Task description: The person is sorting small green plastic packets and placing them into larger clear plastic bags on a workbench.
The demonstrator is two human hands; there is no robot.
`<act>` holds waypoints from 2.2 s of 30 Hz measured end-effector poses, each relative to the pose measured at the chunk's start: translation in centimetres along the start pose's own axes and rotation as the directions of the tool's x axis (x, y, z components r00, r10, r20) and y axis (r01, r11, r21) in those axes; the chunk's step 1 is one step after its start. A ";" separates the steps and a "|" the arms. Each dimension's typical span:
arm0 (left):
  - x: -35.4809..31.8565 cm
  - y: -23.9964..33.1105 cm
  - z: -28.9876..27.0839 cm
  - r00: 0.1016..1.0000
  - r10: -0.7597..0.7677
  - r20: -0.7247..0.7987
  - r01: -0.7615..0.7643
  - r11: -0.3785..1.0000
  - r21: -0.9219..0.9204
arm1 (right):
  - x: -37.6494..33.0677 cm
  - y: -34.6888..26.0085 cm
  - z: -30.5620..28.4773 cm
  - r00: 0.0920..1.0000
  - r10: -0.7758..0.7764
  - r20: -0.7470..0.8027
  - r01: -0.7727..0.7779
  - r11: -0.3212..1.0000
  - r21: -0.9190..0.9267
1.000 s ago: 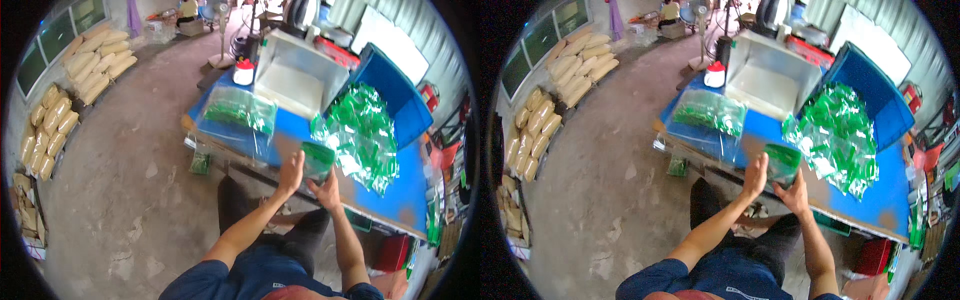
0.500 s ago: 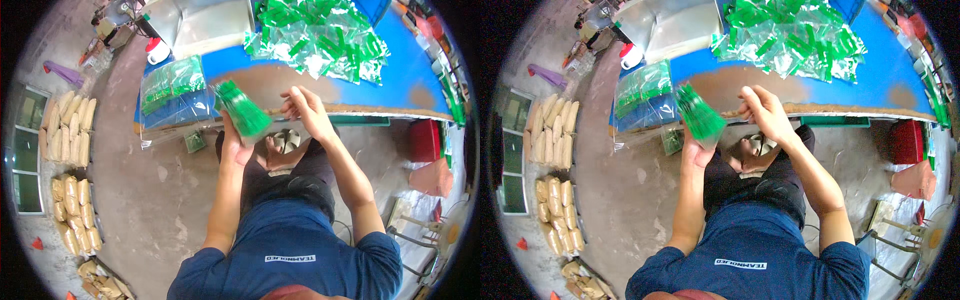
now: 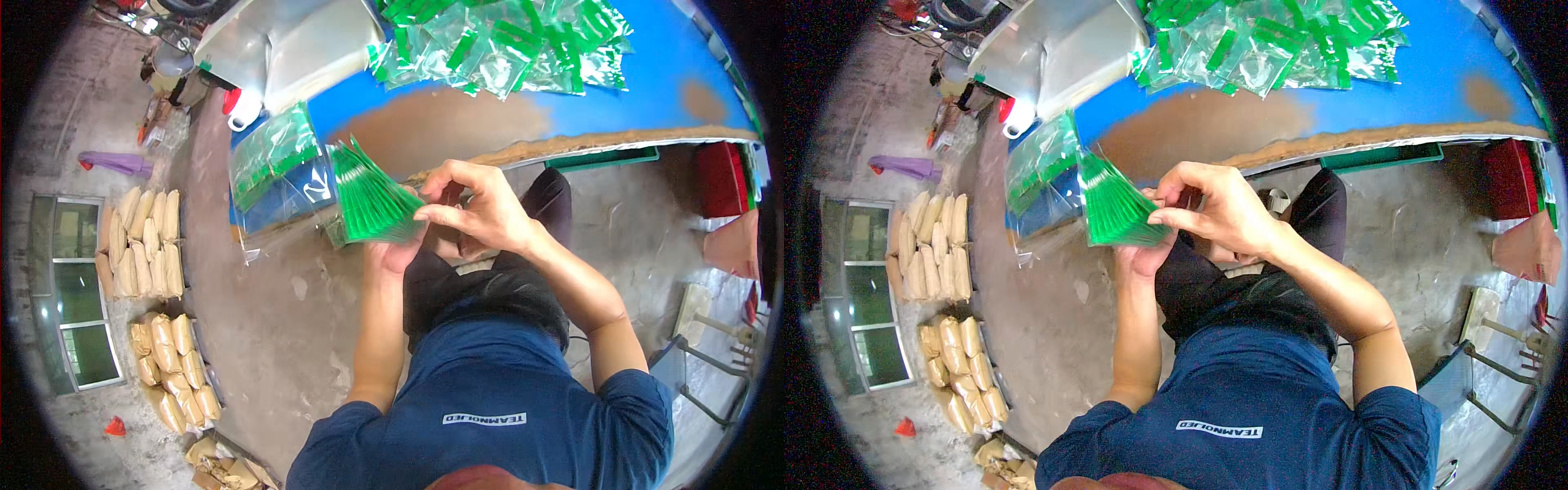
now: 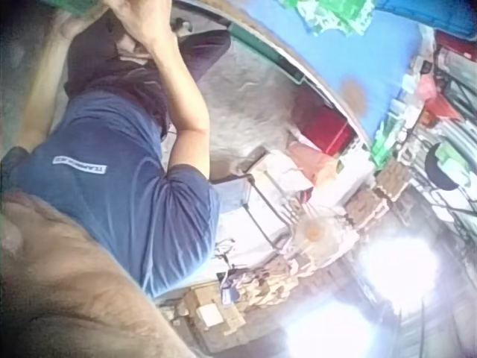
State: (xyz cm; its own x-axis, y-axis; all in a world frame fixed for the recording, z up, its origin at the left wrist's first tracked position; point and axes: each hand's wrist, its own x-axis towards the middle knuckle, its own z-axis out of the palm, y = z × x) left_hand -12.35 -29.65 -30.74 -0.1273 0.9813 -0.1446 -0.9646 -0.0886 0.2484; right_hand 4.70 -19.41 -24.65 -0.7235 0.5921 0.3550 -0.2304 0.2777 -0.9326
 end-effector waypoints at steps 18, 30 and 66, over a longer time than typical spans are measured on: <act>-0.3 -0.1 -1.0 0.999 -0.036 -0.027 0.034 0.998 -0.062 | 0.9 0.2 0.3 0.906 -0.412 0.100 0.421 0.849 -0.318; -0.4 0.1 -0.4 0.999 0.024 -0.027 -0.024 1.000 -0.018 | 0.8 0.3 1.1 0.909 -0.417 -0.025 0.385 0.860 -0.334; -1.0 0.2 -1.5 0.986 0.168 0.016 -0.168 0.968 0.189 | 1.1 -1.0 3.2 0.857 -0.515 0.007 0.458 0.756 -0.468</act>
State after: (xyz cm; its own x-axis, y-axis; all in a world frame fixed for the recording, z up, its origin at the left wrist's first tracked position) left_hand -12.73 -30.88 -31.94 -0.2835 0.9552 -0.0855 -0.8684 -0.2179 0.4455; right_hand 1.98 -21.45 -23.55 -0.5063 0.3593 0.7839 -0.2009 0.8349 -0.5124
